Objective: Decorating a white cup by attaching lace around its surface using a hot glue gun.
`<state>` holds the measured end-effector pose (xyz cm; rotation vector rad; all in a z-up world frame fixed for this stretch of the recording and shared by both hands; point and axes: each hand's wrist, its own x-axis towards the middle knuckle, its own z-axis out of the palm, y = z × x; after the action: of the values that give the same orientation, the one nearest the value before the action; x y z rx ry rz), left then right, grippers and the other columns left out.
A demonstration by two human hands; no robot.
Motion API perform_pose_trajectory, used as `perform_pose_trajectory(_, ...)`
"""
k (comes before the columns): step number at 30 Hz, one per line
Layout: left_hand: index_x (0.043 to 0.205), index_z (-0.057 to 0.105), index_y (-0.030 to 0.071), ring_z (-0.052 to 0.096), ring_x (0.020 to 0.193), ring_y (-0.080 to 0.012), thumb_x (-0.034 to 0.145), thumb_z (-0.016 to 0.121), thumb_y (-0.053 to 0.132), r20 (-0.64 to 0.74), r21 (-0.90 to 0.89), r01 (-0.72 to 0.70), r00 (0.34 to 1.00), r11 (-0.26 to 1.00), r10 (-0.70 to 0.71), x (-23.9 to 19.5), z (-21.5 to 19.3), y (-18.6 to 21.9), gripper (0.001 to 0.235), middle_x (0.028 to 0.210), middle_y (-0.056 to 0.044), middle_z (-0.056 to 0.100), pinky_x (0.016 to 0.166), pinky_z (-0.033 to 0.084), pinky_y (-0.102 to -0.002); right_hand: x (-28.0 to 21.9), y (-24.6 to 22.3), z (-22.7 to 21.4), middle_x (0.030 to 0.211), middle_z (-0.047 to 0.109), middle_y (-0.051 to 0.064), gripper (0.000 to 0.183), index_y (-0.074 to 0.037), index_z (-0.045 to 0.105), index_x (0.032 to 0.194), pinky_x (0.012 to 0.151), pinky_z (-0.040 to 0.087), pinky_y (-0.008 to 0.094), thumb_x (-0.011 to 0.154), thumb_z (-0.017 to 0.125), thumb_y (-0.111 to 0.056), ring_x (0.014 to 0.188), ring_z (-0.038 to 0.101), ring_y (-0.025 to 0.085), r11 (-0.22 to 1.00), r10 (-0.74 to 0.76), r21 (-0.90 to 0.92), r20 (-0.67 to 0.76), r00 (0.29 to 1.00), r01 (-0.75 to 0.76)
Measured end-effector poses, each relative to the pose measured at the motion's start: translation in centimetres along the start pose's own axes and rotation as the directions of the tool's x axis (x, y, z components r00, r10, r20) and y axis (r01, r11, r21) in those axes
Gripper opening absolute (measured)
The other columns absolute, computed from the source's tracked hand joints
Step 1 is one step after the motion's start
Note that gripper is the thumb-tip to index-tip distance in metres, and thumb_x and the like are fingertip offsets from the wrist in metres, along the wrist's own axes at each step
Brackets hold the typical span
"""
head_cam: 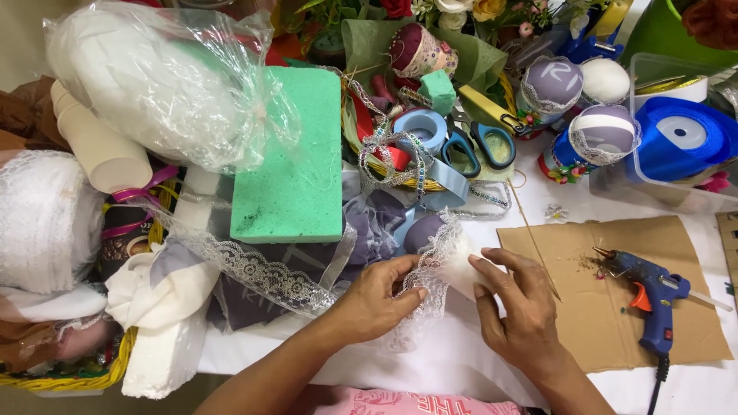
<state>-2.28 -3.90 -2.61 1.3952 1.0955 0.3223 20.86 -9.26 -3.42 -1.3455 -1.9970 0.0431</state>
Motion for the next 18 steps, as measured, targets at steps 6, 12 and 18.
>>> perform_pose_trajectory(6, 0.15, 0.047, 0.003, 0.053, 0.142, -0.0246, 0.09, 0.062, 0.028, -0.019, -0.037, 0.015, 1.0, 0.999, -0.016, -0.2, -0.2, 0.3, 0.066, 0.154, -0.013, 0.054, 0.115, 0.041, -0.034, 0.3, 0.3, 1.0, 0.133, 0.064, 0.017, 0.039, -0.014, 0.064, 0.136, 0.103, 0.048, 0.048, 0.097, 0.063, -0.012, 0.116, 0.063, 0.034, 0.986, -0.124, -0.105, 0.082, 0.989, 0.133)
perform_pose_trajectory(12, 0.149, 0.049, 0.01, 0.057, 0.138, -0.0267, 0.092, 0.061, 0.029, -0.013, -0.011, 0.064, 0.998, 0.998, -0.065, -0.6, -0.5, 1.1, 0.062, 0.151, -0.014, 0.056, 0.111, 0.045, -0.036, 0.1, 0.4, 1.1, 0.133, 0.065, 0.014, 0.039, -0.014, 0.064, 0.136, 0.103, 0.048, 0.046, 0.097, 0.064, -0.016, 0.117, 0.062, 0.032, 0.981, -0.133, -0.134, 0.076, 0.988, 0.142)
perform_pose_trajectory(18, 0.145, 0.058, 0.015, 0.053, 0.077, -0.0129, 0.093, 0.062, 0.032, -0.031, 0.031, 0.052, 0.998, 0.998, -0.051, -0.7, -0.5, 1.1, 0.055, 0.084, 0.002, 0.054, 0.069, 0.043, -0.031, 0.9, 2.7, 0.1, 0.136, 0.064, 0.02, 0.049, -0.012, 0.062, 0.137, 0.102, 0.045, 0.048, 0.089, 0.071, -0.015, 0.123, 0.061, 0.032, 0.98, -0.133, -0.138, 0.066, 0.989, 0.141)
